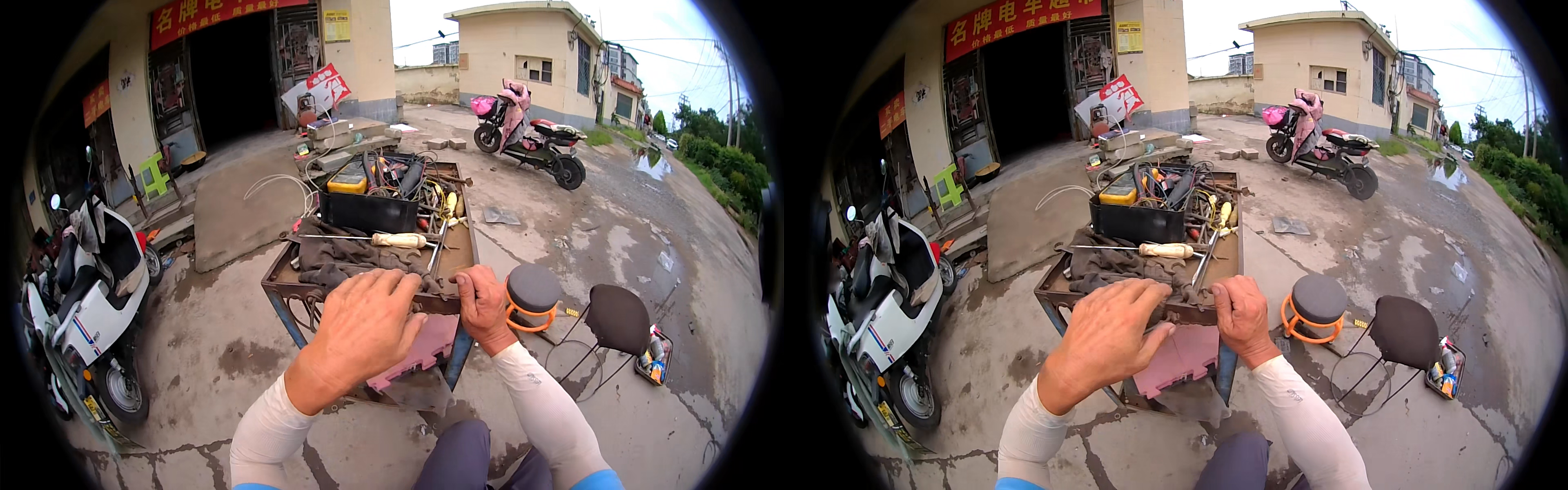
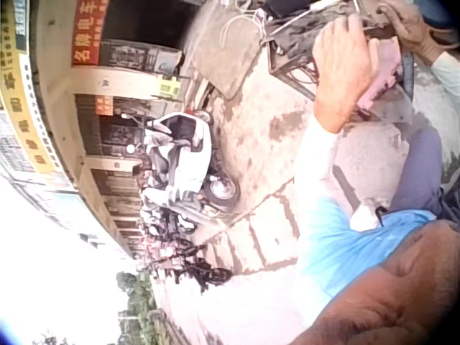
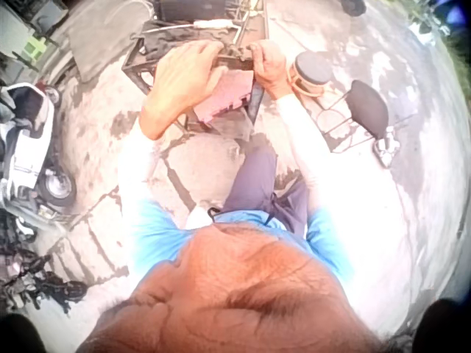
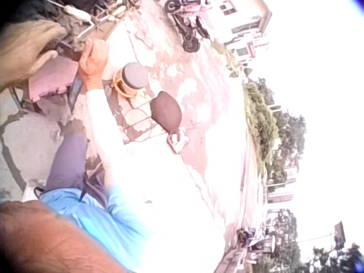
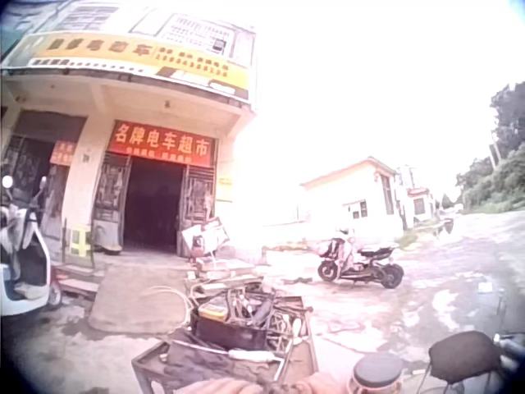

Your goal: The person cleans a metal component using a tool and searches through a tray of bolts and parts on a workbench.

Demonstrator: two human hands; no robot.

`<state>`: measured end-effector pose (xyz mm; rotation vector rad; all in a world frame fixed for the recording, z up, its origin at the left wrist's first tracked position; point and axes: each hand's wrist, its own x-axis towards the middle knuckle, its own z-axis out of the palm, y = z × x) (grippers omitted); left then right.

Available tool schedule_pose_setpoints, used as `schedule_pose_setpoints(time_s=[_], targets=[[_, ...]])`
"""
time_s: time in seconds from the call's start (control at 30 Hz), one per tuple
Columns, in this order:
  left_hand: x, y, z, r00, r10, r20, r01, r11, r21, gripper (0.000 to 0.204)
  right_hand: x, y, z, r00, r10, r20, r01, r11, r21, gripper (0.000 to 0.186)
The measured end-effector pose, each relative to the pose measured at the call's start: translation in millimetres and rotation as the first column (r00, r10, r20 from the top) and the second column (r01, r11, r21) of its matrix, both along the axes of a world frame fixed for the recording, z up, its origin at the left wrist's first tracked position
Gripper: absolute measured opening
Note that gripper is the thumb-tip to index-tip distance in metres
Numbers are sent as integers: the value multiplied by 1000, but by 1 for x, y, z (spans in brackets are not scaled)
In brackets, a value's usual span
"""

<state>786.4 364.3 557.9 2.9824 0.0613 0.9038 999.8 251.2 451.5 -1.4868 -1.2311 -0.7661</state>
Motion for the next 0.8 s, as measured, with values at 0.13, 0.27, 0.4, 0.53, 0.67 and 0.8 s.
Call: schedule_pose_setpoints(time_s=[0.13, 0.27, 0.4, 0.53, 0.67, 0.8], targets=[[10, 86, 32, 927, 102, -362, -163, 976, -142, 77, -3, 5, -4, 999, 50, -13, -49, 998, 37, 11], [45, 164, 10, 770, 101, -630, -225, 967, -120, 99, -11, 9, -1, 996, 90, -7, -89, 994, 62, 11], [65, 152, 9, 811, 68, -581, -156, 983, -101, 69, -5, 2, 0, 997, 78, -5, -78, 995, 62, 11], [66, 157, 5, 896, 29, -443, -68, 995, -72, 51, -4, 3, -3, 997, 74, 4, -74, 995, 70, 11], [63, 185, 24, 990, 84, -111, -123, 902, -414, 27, -5, 5, -1, 997, 79, -10, -78, 994, 72, 10], [69, 205, 48, 981, 144, 128, -79, 906, -415, 30, -6, 4, -1, 997, 72, -30, -70, 995, 67, 10]])
